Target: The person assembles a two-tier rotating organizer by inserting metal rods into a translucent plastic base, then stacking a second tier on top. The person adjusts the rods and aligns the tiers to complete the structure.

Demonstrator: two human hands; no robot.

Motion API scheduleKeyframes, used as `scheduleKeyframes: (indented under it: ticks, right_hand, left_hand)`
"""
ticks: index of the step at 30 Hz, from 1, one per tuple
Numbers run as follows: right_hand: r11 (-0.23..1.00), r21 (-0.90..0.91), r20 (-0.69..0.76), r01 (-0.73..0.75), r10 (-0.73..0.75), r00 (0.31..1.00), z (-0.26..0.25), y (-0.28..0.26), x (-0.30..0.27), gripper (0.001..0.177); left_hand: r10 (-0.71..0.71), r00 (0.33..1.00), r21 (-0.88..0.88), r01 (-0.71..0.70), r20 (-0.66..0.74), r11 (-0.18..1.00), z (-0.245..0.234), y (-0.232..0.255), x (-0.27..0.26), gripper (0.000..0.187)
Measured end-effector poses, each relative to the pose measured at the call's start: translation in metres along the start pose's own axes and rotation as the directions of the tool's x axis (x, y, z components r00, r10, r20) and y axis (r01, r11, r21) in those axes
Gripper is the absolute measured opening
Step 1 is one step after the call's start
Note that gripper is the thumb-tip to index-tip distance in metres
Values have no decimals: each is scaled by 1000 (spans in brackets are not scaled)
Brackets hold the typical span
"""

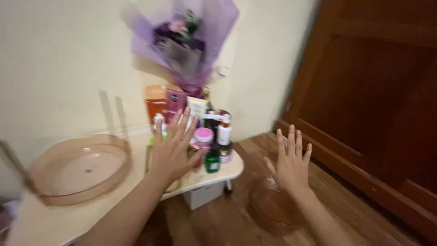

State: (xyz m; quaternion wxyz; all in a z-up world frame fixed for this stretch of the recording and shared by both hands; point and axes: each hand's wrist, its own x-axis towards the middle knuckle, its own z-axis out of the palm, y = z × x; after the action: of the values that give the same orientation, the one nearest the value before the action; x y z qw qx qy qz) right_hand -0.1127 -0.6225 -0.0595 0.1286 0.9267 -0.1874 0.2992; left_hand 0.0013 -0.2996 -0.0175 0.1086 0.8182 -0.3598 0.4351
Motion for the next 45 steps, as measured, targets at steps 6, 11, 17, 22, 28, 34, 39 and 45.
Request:
scheduleKeyframes:
  ticks: [6,11,17,22,28,34,39,45]
  right_hand:
    - [983,-119,219,-141,165,962,40,78,-50,99]
    - [959,-172,311,-224,268,912,77,117,-77,97]
    - [979,-94,613,-180,199,765,131,147,-107,89]
    - [947,112,838,-300,72,541,167,142,-140,99]
    - [938,152,914,-313,-13,406,189,127,-157,95]
    - [923,69,918,-379,90,386,199,123,-169,89]
    - [917,170,847,-362,51,529,200,125,-168,59]
    - [906,256,719,-337,54,693,206,132,-168,50]
  left_hand:
    - [19,994,-41,-15,107,999,58,64,18,93]
    - [108,985,-100,-94,138,991,97,103,14,90]
    - [115,944,-96,-89,309,991,136,142,-2,90]
    - [133,924,-106,-101,359,989,151,154,-15,89]
    - [124,873,-91,-91,472,992,161,149,-17,89]
    - [151,895,-124,-108,420,986,169,148,-28,86]
    - [164,916,-169,-108,366,980,166,152,-30,82]
    - [177,894,-169,-117,410,979,151,148,-21,80]
